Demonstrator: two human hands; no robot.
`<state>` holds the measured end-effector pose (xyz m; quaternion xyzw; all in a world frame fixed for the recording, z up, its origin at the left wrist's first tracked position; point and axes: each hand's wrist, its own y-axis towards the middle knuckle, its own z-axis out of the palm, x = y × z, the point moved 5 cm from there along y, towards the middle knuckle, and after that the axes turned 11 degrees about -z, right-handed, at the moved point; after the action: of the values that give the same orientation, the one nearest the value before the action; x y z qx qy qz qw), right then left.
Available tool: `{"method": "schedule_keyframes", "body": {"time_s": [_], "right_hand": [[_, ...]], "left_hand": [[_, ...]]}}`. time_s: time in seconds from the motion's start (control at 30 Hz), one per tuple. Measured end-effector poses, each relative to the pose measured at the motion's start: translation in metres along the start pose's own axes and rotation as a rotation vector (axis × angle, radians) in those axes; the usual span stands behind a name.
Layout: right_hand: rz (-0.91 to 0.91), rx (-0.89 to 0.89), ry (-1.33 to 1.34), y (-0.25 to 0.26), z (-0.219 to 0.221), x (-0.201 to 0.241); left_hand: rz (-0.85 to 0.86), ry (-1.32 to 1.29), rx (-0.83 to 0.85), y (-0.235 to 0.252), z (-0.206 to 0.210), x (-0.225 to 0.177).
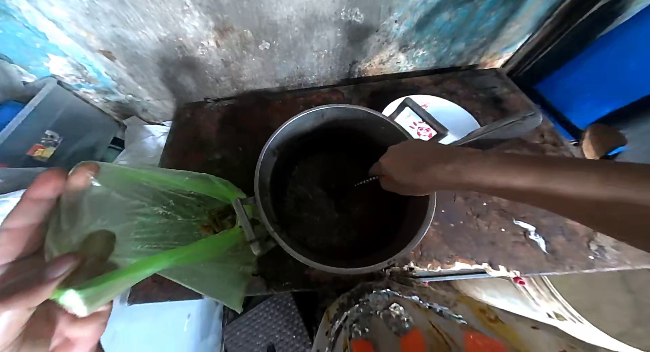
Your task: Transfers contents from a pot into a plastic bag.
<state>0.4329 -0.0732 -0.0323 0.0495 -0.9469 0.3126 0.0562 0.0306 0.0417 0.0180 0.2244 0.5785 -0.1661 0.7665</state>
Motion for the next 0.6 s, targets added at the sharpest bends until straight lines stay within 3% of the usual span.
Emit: {"method": "schedule_keyframes", "body": {"time_s": [0.07,0.3,0.43,0.6], "right_hand": [[0.0,-0.022,0.03,-0.002,0.002,-0.005],[-0.051,-0.116,0.044,-0.012,-0.007,-0.013],[-0.102,-0.158,0.06,-0.018,-0.011,-0.018],[-0.149,-0.2,0.181,-0.028,-0.019,-0.026]], "left_hand": [[-0.016,-0.028,0.015,-0.005,-0.008,0.003],[-0.094,-0.224,0.053,-0.031,-0.098,0.038],[-0.075,-0.207,0.047,-0.027,-0.079,0.029],[-0.011,0.018,0.01,-0.011,-0.016,0.005]]}}
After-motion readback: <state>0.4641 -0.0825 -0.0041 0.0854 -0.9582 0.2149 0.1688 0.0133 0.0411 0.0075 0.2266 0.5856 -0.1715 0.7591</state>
